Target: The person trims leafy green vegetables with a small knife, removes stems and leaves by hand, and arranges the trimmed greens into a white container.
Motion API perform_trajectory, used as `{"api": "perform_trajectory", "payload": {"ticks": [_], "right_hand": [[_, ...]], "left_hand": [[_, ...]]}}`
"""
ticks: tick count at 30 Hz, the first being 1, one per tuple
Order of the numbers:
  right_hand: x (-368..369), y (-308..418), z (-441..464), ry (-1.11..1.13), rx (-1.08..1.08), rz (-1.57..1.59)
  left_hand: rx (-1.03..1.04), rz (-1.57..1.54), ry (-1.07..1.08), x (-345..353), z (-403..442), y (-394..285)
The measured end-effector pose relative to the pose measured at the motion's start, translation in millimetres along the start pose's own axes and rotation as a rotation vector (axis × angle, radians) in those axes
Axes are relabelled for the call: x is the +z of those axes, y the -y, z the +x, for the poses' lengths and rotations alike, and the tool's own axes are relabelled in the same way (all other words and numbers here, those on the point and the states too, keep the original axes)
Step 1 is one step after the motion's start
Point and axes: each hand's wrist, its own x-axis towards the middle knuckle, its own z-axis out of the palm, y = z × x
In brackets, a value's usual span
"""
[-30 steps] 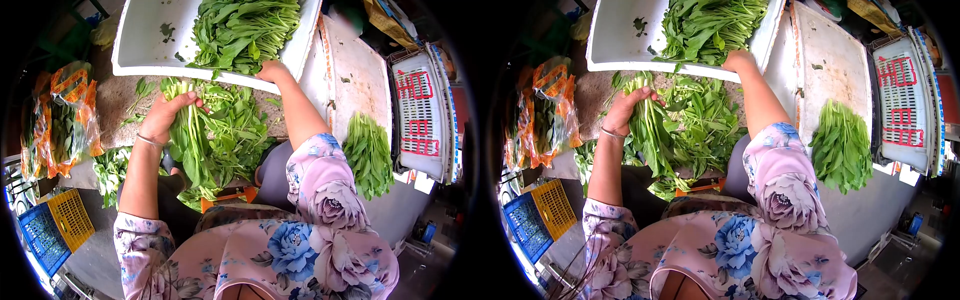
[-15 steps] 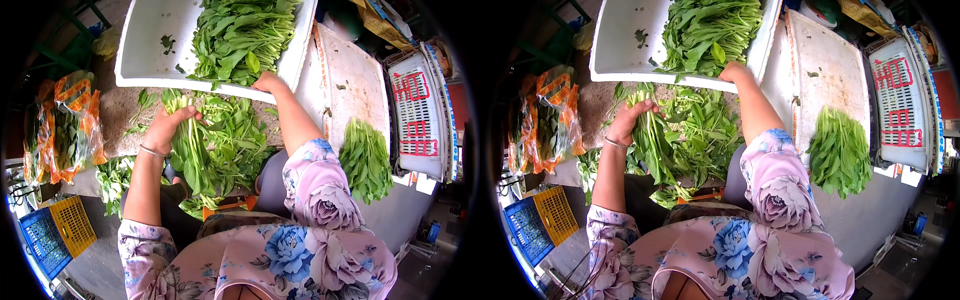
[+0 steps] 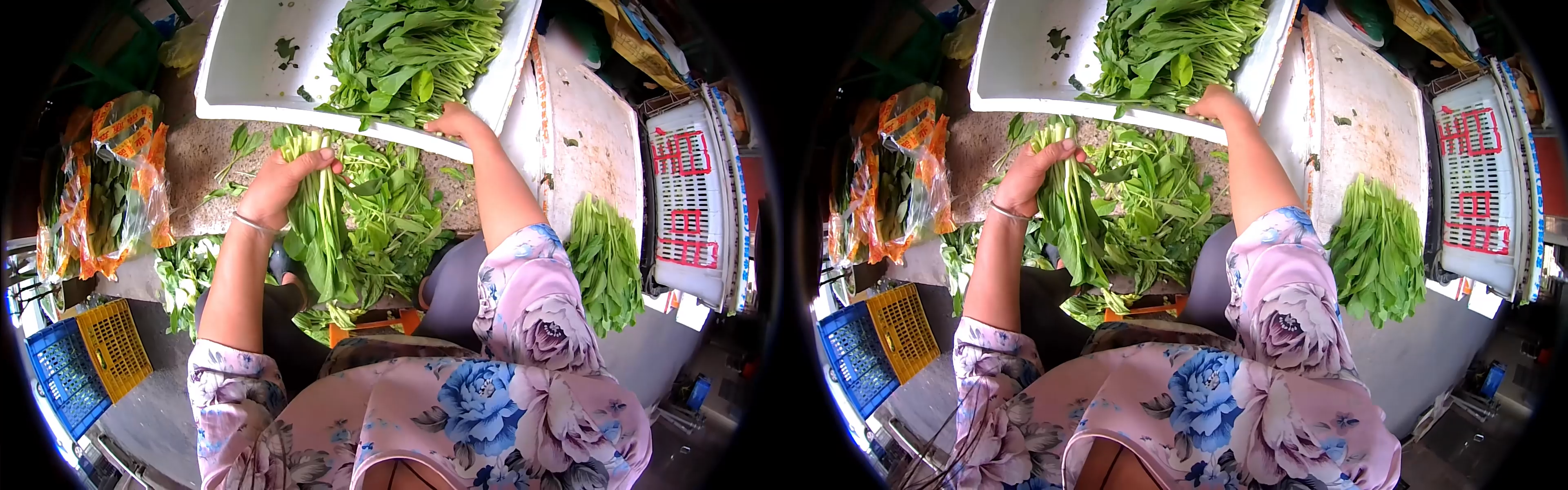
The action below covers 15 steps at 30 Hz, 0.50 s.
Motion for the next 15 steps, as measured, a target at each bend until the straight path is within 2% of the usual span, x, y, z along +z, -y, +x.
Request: {"api": "perform_trajectory", "payload": {"ticks": [3,6,10,12,15], "right_hand": [[-5,3,-2,0.107,0.007,0.081],[-18,8,-7,0.091,-0.063,-0.057],[-47,14,-38,0.014,-0.082,-0.147],[-59,4,-56,-0.222,-0.141,-0.180],[-74,-1,-88,-0.184,0.017,-0.222]], "left_hand": [[0.005,0.038,-0.006,2,-1,-3],[-0.012,-0.008,-0.010,3,-1,-3],[0.007,0.027,-0.014,5,0,-3],[0.012,0.023,-0.010,6,0,-4],[0.024,0.053,-0.016,7,3,-4]]}}
